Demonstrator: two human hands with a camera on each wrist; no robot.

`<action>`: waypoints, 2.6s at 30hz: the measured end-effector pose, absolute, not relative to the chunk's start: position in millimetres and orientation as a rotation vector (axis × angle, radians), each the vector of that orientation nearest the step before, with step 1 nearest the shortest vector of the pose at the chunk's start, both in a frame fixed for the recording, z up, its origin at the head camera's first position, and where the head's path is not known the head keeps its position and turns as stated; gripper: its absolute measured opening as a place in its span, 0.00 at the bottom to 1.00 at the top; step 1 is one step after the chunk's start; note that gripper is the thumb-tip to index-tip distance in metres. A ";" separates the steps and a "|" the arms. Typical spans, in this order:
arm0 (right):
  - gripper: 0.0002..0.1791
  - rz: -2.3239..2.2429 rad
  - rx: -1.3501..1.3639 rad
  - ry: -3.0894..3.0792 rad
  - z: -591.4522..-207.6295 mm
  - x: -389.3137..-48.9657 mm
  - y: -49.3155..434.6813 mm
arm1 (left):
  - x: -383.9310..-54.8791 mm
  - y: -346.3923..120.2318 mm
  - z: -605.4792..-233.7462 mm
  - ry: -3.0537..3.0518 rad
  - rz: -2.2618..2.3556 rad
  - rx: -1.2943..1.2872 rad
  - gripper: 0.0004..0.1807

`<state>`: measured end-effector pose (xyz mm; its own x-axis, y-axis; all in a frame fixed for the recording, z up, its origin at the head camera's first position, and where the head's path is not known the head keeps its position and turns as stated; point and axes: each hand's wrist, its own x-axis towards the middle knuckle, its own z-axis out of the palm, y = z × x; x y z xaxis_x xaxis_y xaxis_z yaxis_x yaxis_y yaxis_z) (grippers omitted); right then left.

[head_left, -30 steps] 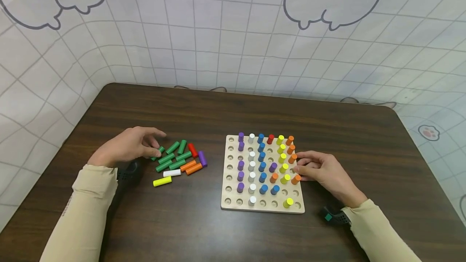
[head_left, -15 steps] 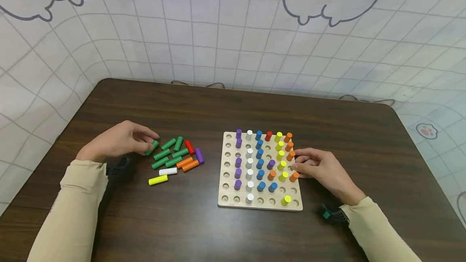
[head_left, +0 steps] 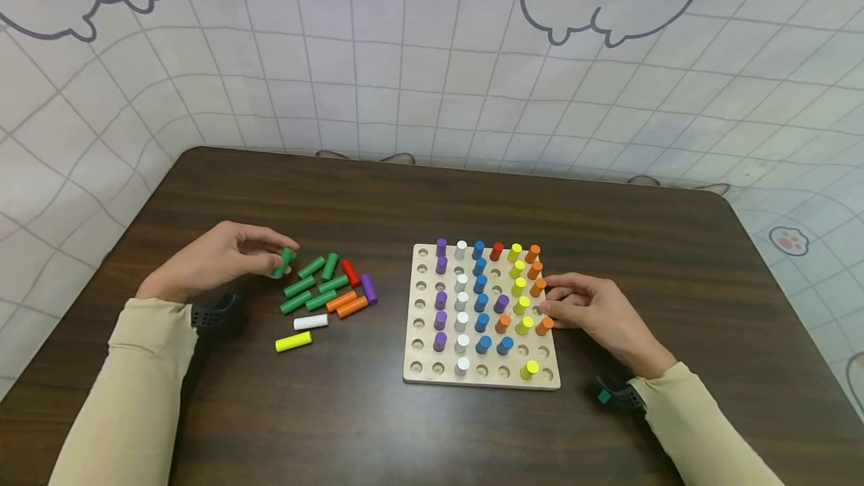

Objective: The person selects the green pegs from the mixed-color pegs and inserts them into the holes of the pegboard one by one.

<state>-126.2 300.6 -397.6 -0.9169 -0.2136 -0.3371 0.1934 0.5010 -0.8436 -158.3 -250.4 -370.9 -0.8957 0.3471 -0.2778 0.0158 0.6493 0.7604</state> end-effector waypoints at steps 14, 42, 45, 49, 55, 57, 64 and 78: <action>0.37 -1.352 -0.027 2.377 -394.4 -128.2 303.3 | -157.6 -242.5 -368.7 2.424 1.266 0.280 0.21; 0.36 -1.389 -0.053 2.364 -403.4 -128.5 302.3 | -174.3 -159.2 -327.5 2.382 1.830 0.319 0.21; 0.35 -1.393 -0.058 2.361 -403.4 -128.7 300.6 | -177.7 -149.6 -328.1 2.348 1.881 0.337 0.20; 0.35 -1.394 -0.055 2.356 -404.0 -129.5 299.7 | -180.8 -137.0 -331.1 2.308 1.930 0.347 0.19; 0.35 -1.389 -0.044 2.356 -405.9 -129.5 302.9 | -187.3 -114.3 -336.9 2.246 1.987 0.355 0.18; 0.36 -1.387 -0.040 2.357 -406.3 -129.5 303.5 | -189.2 -106.6 -339.1 2.230 2.001 0.356 0.18; 0.36 -1.401 -0.036 2.345 -404.7 -129.6 302.3 | -193.5 -84.1 -349.1 2.218 2.014 0.322 0.19; 0.35 -1.385 -0.044 2.360 -402.5 -130.7 303.1 | -195.1 -62.9 -369.9 2.408 1.877 0.360 0.16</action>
<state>-130.7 303.1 -402.5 -0.9186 -0.2258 -0.3243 0.1729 0.5082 -0.8437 -195.1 -62.9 -369.9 -0.9704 0.2242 0.0900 0.1419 0.2275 0.9634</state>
